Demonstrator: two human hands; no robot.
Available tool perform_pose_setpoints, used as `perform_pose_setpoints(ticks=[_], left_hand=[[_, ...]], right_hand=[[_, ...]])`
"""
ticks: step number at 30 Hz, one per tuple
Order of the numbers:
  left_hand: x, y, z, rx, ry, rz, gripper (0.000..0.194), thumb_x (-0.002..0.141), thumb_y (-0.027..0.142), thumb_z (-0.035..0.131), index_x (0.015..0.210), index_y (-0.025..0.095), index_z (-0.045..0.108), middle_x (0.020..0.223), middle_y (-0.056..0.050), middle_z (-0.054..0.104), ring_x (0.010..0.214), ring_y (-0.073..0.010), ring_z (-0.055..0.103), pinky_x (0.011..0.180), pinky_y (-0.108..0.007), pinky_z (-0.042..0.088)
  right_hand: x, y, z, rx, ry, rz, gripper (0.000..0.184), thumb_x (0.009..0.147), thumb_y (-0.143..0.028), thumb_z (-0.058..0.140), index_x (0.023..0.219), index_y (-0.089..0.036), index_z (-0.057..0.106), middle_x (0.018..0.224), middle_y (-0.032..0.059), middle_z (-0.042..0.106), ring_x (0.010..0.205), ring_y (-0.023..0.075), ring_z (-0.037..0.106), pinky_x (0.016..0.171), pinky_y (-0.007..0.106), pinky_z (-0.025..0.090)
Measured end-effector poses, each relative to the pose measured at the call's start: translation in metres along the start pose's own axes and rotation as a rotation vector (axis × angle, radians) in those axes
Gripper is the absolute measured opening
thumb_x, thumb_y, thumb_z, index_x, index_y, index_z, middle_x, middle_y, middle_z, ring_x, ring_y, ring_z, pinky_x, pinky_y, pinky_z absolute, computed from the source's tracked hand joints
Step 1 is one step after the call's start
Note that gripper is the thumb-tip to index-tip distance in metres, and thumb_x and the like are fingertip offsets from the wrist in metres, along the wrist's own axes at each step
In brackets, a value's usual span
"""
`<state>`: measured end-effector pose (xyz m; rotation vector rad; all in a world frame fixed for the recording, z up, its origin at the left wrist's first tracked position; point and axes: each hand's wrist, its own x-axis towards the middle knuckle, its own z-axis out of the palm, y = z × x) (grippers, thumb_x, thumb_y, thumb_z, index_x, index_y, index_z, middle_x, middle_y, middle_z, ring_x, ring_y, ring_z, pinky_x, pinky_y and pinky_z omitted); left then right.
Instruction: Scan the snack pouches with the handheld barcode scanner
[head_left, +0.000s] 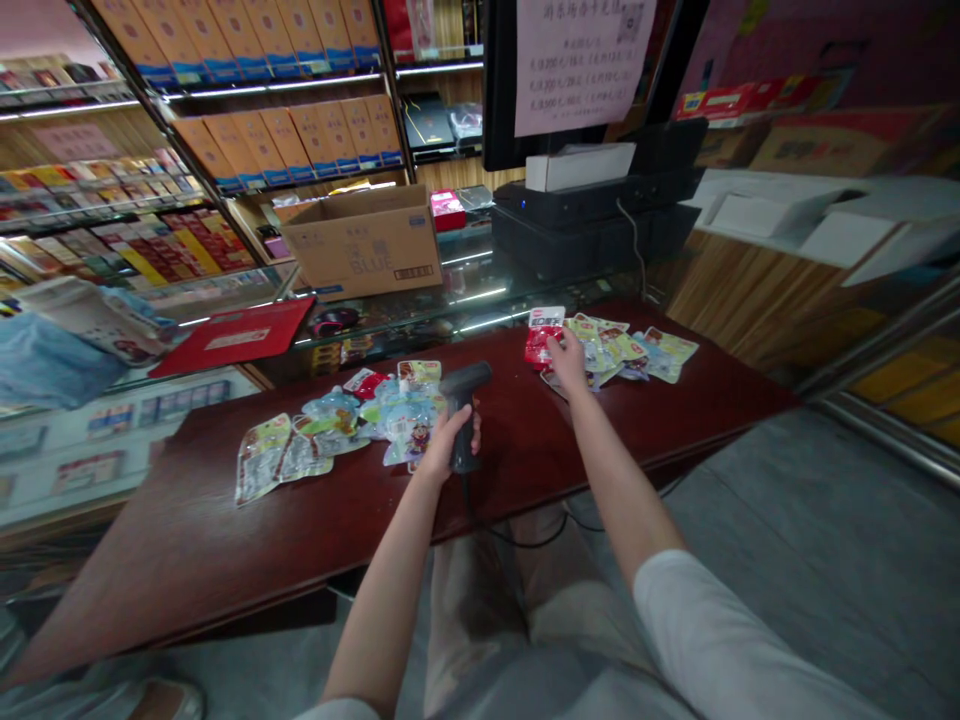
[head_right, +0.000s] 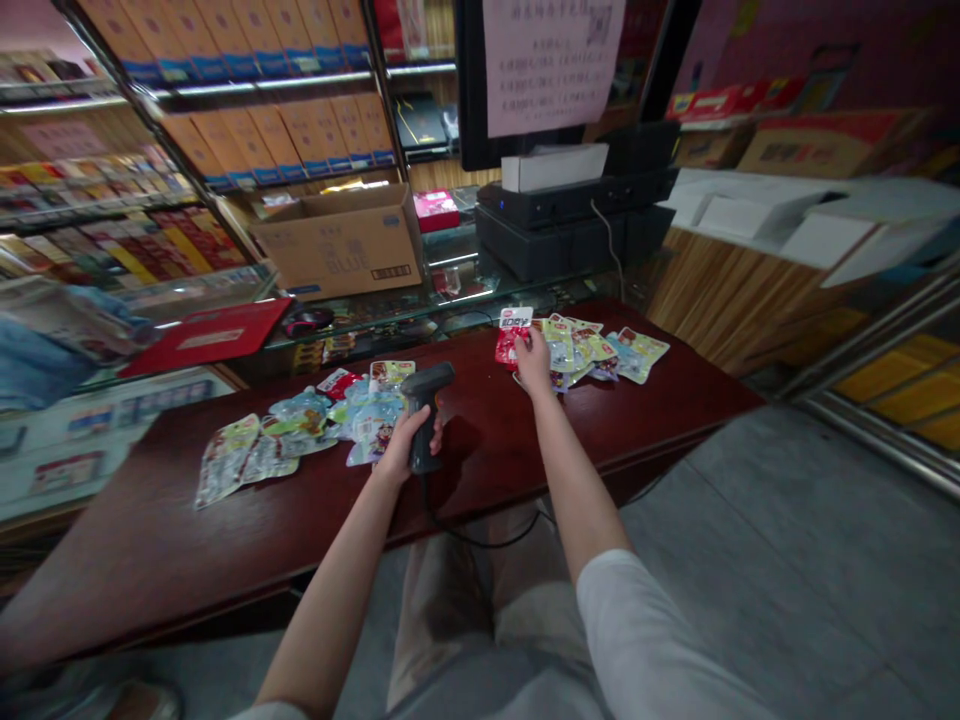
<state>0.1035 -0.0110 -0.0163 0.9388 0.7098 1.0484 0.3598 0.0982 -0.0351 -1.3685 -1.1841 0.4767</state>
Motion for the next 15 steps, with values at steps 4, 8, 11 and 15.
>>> perform_pose_setpoints(ticks=[4, 8, 11, 15], left_hand=[[0.001, 0.003, -0.001, -0.071, 0.036, 0.061, 0.051, 0.07, 0.051, 0.077, 0.1, 0.016, 0.054, 0.064, 0.006, 0.054, 0.041, -0.0067, 0.046, 0.039, -0.022, 0.036], [0.001, 0.005, -0.001, -0.092, 0.032, 0.088, 0.049, 0.07, 0.049, 0.077, 0.099, 0.017, 0.055, 0.064, 0.006, 0.054, 0.041, -0.0062, 0.045, 0.039, -0.021, 0.036], [0.0, 0.006, 0.0, -0.093, 0.032, 0.096, 0.047, 0.07, 0.048, 0.077, 0.098, 0.017, 0.055, 0.064, 0.006, 0.054, 0.042, -0.0065, 0.046, 0.039, -0.022, 0.036], [-0.001, 0.007, 0.001, -0.112, 0.044, 0.125, 0.045, 0.071, 0.048, 0.077, 0.094, 0.018, 0.053, 0.064, 0.006, 0.054, 0.042, -0.0068, 0.045, 0.04, -0.022, 0.036]], right_hand=[[0.018, 0.001, -0.035, -0.257, 0.185, -0.101, 0.047, 0.083, -0.021, 0.046, 0.129, -0.015, 0.052, 0.115, 0.0165, 0.066, 0.107, 0.0273, 0.061, 0.102, 0.047, 0.044], [0.025, 0.011, -0.059, -0.486, 0.131, -0.101, 0.05, 0.083, -0.014, 0.042, 0.132, -0.012, 0.051, 0.118, 0.0202, 0.064, 0.112, 0.0305, 0.059, 0.103, 0.05, 0.042], [0.019, 0.022, -0.065, -0.654, 0.142, -0.027, 0.041, 0.085, -0.016, 0.042, 0.122, -0.009, 0.06, 0.124, 0.0244, 0.06, 0.121, 0.0351, 0.053, 0.105, 0.056, 0.037], [0.003, 0.025, -0.059, -0.742, 0.217, -0.06, 0.038, 0.089, -0.026, 0.046, 0.121, -0.014, 0.062, 0.144, 0.0224, 0.046, 0.132, 0.0363, 0.042, 0.108, 0.059, 0.032]])
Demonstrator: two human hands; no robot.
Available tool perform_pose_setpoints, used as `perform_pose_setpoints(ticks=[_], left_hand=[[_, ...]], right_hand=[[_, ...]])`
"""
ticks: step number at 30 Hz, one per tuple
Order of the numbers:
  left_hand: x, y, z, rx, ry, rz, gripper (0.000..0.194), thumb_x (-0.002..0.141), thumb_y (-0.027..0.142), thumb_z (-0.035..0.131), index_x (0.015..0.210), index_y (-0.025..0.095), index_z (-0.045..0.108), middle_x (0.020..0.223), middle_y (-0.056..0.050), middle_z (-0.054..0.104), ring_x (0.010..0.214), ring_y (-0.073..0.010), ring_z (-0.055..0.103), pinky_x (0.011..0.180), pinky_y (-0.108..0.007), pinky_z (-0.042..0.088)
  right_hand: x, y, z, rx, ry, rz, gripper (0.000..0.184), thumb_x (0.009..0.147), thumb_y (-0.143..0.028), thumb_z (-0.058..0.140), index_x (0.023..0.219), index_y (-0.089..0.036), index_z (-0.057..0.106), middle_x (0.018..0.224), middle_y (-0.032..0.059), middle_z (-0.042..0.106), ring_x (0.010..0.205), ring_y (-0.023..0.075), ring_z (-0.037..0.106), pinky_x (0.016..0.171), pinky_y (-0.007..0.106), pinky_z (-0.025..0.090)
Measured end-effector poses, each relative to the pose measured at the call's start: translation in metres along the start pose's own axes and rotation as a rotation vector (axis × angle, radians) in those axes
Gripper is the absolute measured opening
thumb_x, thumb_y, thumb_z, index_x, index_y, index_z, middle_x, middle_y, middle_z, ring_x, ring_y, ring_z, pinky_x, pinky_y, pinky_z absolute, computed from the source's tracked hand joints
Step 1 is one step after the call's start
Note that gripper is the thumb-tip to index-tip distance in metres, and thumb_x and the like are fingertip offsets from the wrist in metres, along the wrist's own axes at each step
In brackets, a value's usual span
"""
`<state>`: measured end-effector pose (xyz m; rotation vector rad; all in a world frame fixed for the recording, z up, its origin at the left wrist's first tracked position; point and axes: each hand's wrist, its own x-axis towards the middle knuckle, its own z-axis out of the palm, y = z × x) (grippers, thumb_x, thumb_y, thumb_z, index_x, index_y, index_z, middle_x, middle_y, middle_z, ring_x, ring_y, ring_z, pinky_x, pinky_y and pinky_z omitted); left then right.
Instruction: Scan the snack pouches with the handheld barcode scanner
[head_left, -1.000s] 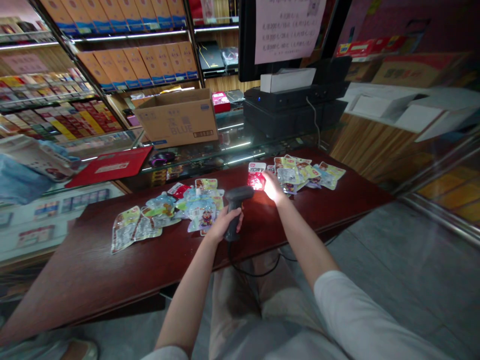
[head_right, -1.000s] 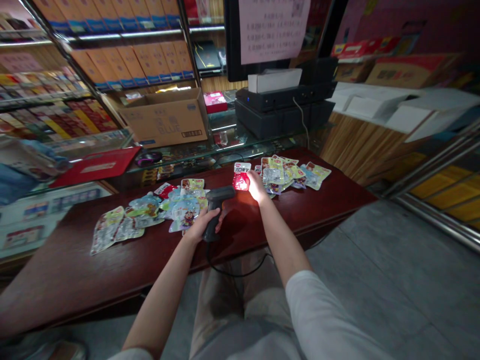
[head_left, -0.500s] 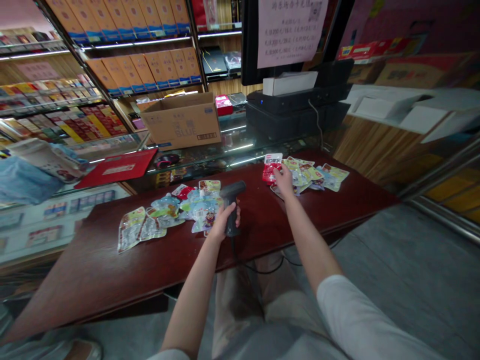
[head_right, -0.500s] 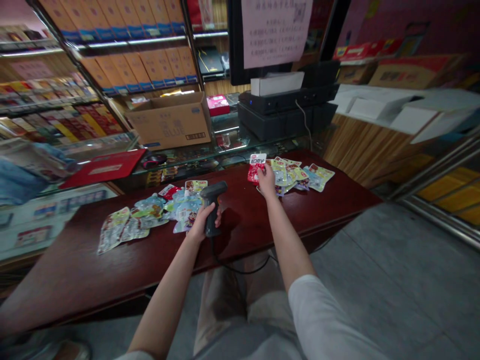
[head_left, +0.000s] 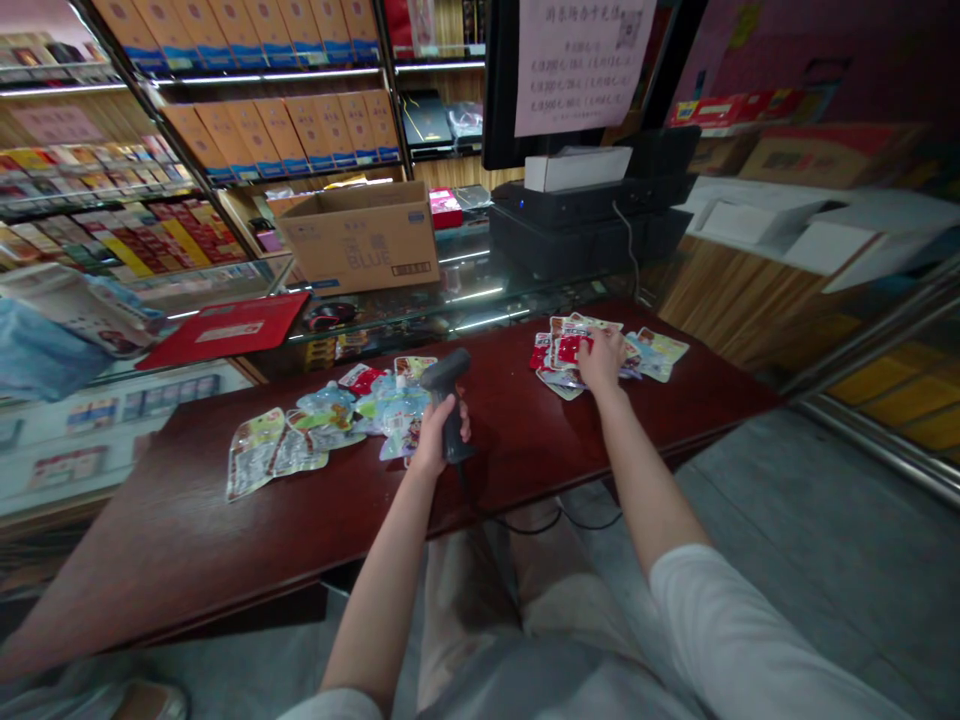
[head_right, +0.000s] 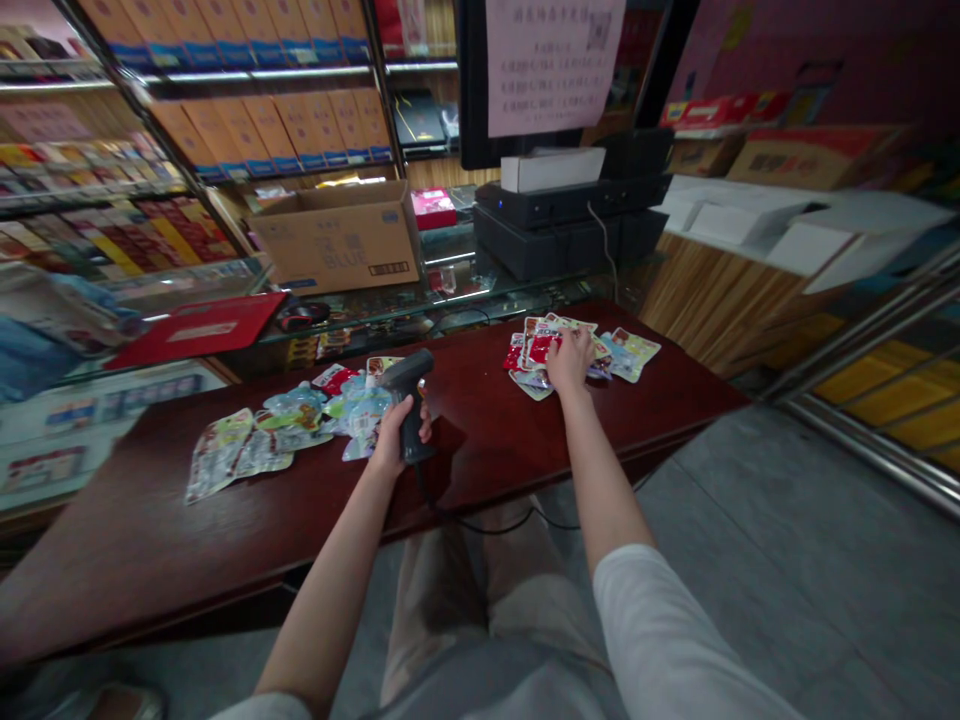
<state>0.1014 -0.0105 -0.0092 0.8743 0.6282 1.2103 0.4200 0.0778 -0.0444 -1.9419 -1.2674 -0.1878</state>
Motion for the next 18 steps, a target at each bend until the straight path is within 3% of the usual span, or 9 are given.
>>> perform_pose_setpoints(ticks=[5, 9, 12, 15, 18], left_hand=[[0.001, 0.004, -0.004, -0.033, 0.07, 0.079, 0.047, 0.068, 0.054, 0.078, 0.079, 0.02, 0.048, 0.06, 0.006, 0.05, 0.042, -0.0063, 0.043, 0.041, -0.022, 0.035], [0.002, 0.007, -0.013, -0.039, 0.115, 0.111, 0.05, 0.07, 0.061, 0.073, 0.071, 0.02, 0.045, 0.052, 0.006, 0.043, 0.042, -0.0068, 0.043, 0.042, -0.021, 0.035], [0.003, 0.009, -0.017, -0.05, 0.119, 0.116, 0.05, 0.073, 0.064, 0.068, 0.068, 0.02, 0.046, 0.048, 0.006, 0.041, 0.041, -0.0077, 0.042, 0.041, -0.021, 0.034], [0.003, 0.01, -0.019, -0.066, 0.12, 0.133, 0.05, 0.072, 0.065, 0.069, 0.067, 0.02, 0.046, 0.048, 0.006, 0.04, 0.042, -0.0076, 0.042, 0.041, -0.021, 0.034], [0.003, 0.01, -0.019, -0.068, 0.122, 0.137, 0.05, 0.072, 0.064, 0.07, 0.067, 0.02, 0.046, 0.05, 0.005, 0.04, 0.042, -0.0079, 0.043, 0.041, -0.022, 0.034]], right_hand=[[-0.018, -0.017, 0.001, -0.037, -0.136, -0.144, 0.033, 0.092, -0.029, 0.046, 0.117, -0.02, 0.066, 0.136, 0.0134, 0.057, 0.128, 0.032, 0.047, 0.113, 0.058, 0.026], [-0.027, -0.035, -0.004, -0.025, -0.083, -0.142, 0.036, 0.094, -0.024, 0.041, 0.122, -0.02, 0.062, 0.139, 0.013, 0.055, 0.135, 0.0315, 0.042, 0.116, 0.063, 0.017], [-0.039, -0.065, -0.003, 0.069, -0.108, -0.235, 0.035, 0.095, -0.024, 0.042, 0.123, -0.02, 0.062, 0.139, 0.0124, 0.054, 0.138, 0.0299, 0.039, 0.118, 0.057, 0.02], [-0.06, -0.11, 0.017, 0.323, -0.379, -0.321, 0.032, 0.095, -0.026, 0.046, 0.12, -0.017, 0.062, 0.13, 0.0139, 0.058, 0.119, 0.0236, 0.058, 0.108, 0.039, 0.041], [-0.08, -0.154, 0.052, 0.429, -0.681, -0.215, 0.038, 0.093, -0.033, 0.056, 0.124, -0.013, 0.06, 0.131, 0.016, 0.059, 0.095, 0.0182, 0.068, 0.092, 0.031, 0.051]])
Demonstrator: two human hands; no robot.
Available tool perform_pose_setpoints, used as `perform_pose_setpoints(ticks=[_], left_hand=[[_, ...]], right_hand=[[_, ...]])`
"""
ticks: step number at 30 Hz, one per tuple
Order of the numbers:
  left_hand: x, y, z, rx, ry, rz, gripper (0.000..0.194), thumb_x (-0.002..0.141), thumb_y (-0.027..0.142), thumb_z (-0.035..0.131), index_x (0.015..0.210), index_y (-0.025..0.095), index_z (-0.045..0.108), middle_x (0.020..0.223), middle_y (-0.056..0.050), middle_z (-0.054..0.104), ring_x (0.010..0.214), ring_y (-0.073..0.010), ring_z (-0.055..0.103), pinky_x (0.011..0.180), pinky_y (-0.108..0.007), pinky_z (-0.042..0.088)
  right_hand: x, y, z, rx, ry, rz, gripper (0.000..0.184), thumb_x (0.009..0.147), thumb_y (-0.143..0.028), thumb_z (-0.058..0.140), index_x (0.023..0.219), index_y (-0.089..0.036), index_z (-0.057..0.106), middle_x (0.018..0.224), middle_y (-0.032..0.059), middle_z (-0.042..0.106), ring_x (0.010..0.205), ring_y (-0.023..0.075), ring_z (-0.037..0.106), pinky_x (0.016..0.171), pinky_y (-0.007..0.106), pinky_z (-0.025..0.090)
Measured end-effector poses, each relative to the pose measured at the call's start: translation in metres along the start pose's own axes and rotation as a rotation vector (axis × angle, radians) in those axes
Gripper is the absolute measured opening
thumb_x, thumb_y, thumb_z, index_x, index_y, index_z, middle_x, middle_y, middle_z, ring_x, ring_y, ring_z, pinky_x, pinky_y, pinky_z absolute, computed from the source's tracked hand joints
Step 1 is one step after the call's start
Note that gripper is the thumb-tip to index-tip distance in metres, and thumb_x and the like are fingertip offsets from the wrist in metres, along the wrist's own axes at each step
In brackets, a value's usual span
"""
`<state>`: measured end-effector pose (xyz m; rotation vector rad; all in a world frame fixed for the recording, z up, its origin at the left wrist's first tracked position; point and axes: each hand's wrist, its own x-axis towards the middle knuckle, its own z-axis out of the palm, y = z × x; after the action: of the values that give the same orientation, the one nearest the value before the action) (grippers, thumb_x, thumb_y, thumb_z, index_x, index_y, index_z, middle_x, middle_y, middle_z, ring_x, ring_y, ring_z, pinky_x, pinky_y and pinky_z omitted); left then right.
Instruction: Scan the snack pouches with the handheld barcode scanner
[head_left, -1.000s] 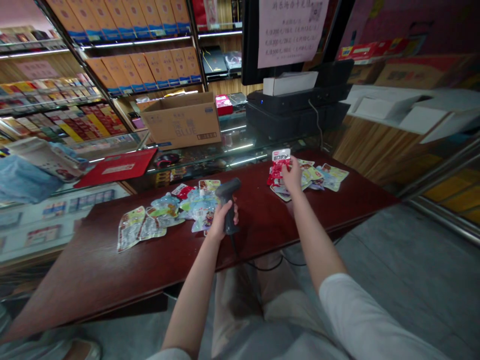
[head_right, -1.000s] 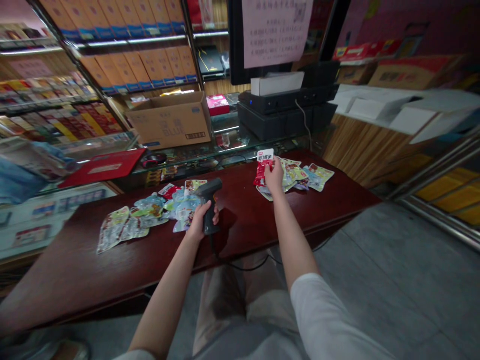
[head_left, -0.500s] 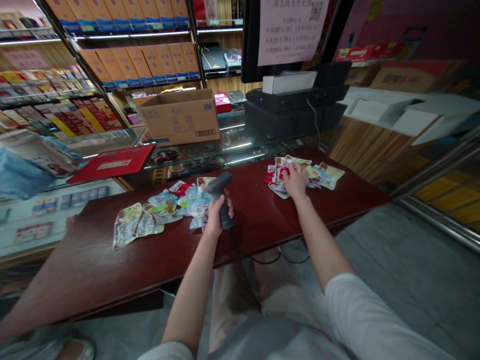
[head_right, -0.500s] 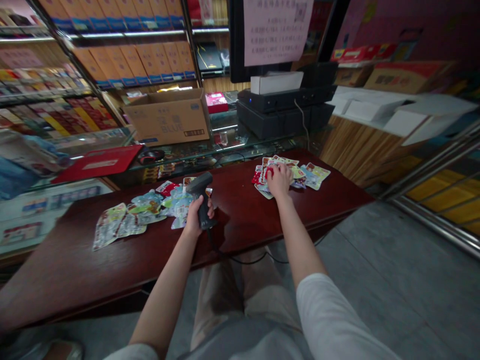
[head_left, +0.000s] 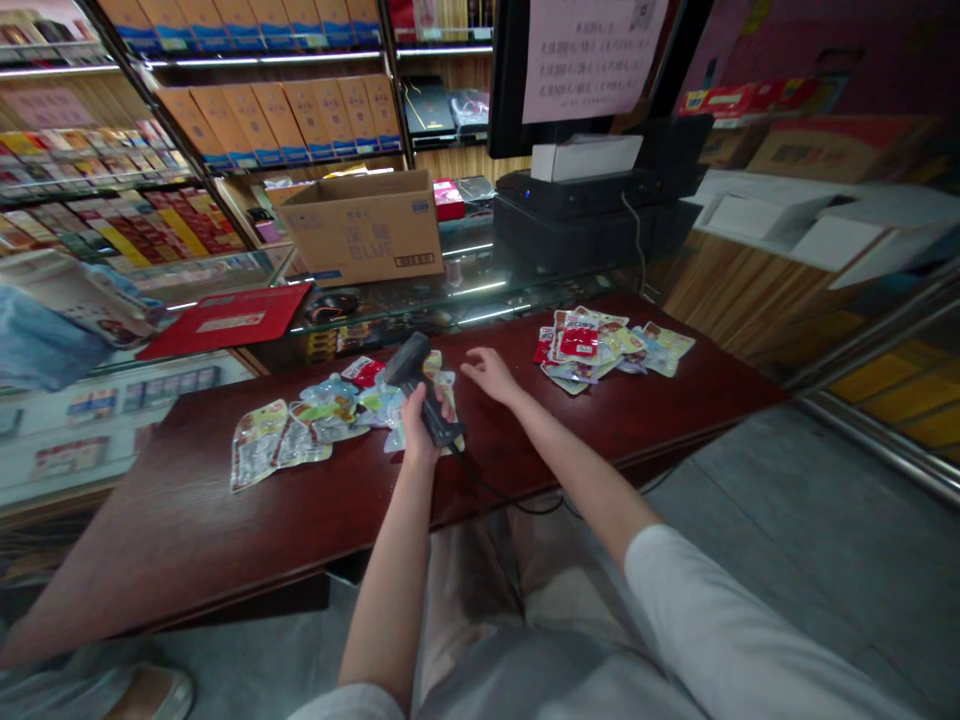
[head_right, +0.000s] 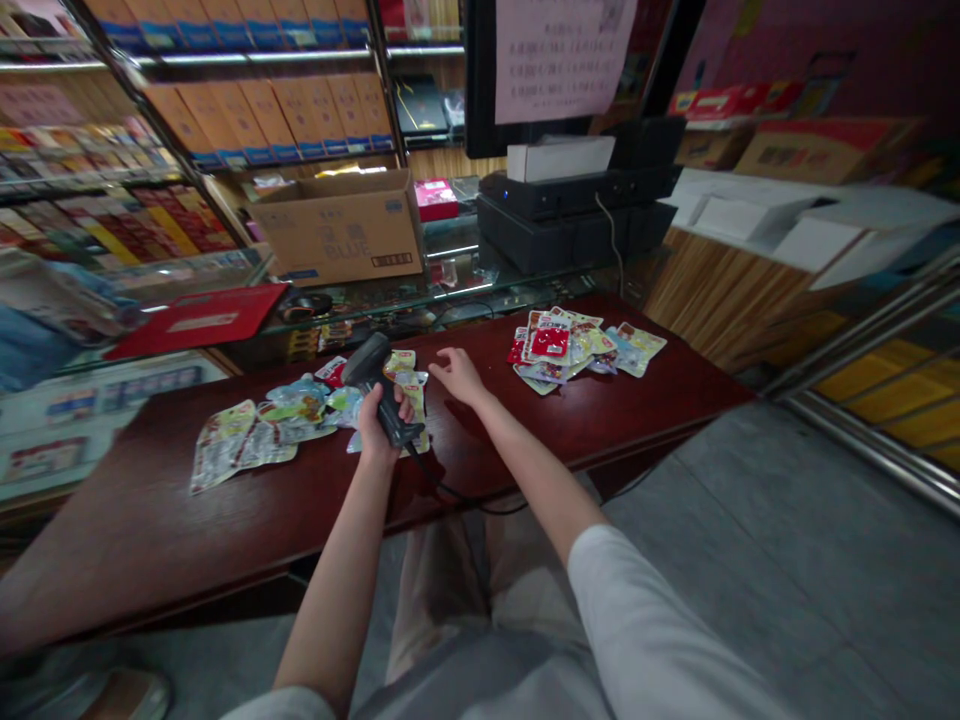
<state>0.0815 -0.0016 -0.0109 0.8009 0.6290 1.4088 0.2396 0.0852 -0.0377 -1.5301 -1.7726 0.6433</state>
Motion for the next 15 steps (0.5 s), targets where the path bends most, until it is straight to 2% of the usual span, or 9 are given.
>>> perform_pose_setpoints(ticks=[2, 5, 9, 15], left_hand=[[0.0, -0.001, 0.0, 0.003, 0.003, -0.011, 0.05, 0.071, 0.063, 0.071, 0.068, 0.02, 0.046, 0.05, 0.005, 0.041, 0.042, -0.0082, 0.043, 0.041, -0.022, 0.035], [0.001, -0.002, 0.0, 0.008, 0.013, -0.037, 0.049, 0.069, 0.062, 0.072, 0.068, 0.02, 0.047, 0.05, 0.005, 0.043, 0.042, -0.0082, 0.043, 0.041, -0.023, 0.036], [0.002, -0.002, 0.0, 0.042, 0.018, -0.06, 0.048, 0.068, 0.061, 0.073, 0.072, 0.02, 0.048, 0.052, 0.005, 0.047, 0.041, -0.0087, 0.045, 0.042, -0.023, 0.039], [0.005, 0.018, -0.011, 0.146, 0.009, -0.052, 0.045, 0.069, 0.055, 0.077, 0.077, 0.019, 0.052, 0.056, 0.004, 0.055, 0.041, -0.0086, 0.048, 0.041, -0.023, 0.038]], right_hand=[[0.014, -0.009, 0.026, -0.007, -0.065, 0.072, 0.044, 0.089, -0.036, 0.064, 0.127, -0.015, 0.059, 0.13, 0.0142, 0.064, 0.104, 0.0199, 0.068, 0.094, 0.031, 0.05], [0.03, -0.016, 0.045, -0.034, -0.106, 0.136, 0.053, 0.084, -0.042, 0.071, 0.13, -0.02, 0.057, 0.13, 0.0102, 0.067, 0.116, 0.0222, 0.065, 0.096, 0.031, 0.049], [0.044, -0.02, 0.048, -0.075, -0.165, 0.166, 0.05, 0.08, -0.049, 0.074, 0.121, -0.022, 0.063, 0.123, 0.0067, 0.072, 0.111, 0.0228, 0.068, 0.089, 0.03, 0.051], [0.056, -0.016, 0.053, 0.018, -0.243, 0.176, 0.04, 0.068, -0.051, 0.082, 0.094, -0.022, 0.074, 0.09, 0.0016, 0.077, 0.094, 0.0233, 0.072, 0.082, 0.029, 0.051]])
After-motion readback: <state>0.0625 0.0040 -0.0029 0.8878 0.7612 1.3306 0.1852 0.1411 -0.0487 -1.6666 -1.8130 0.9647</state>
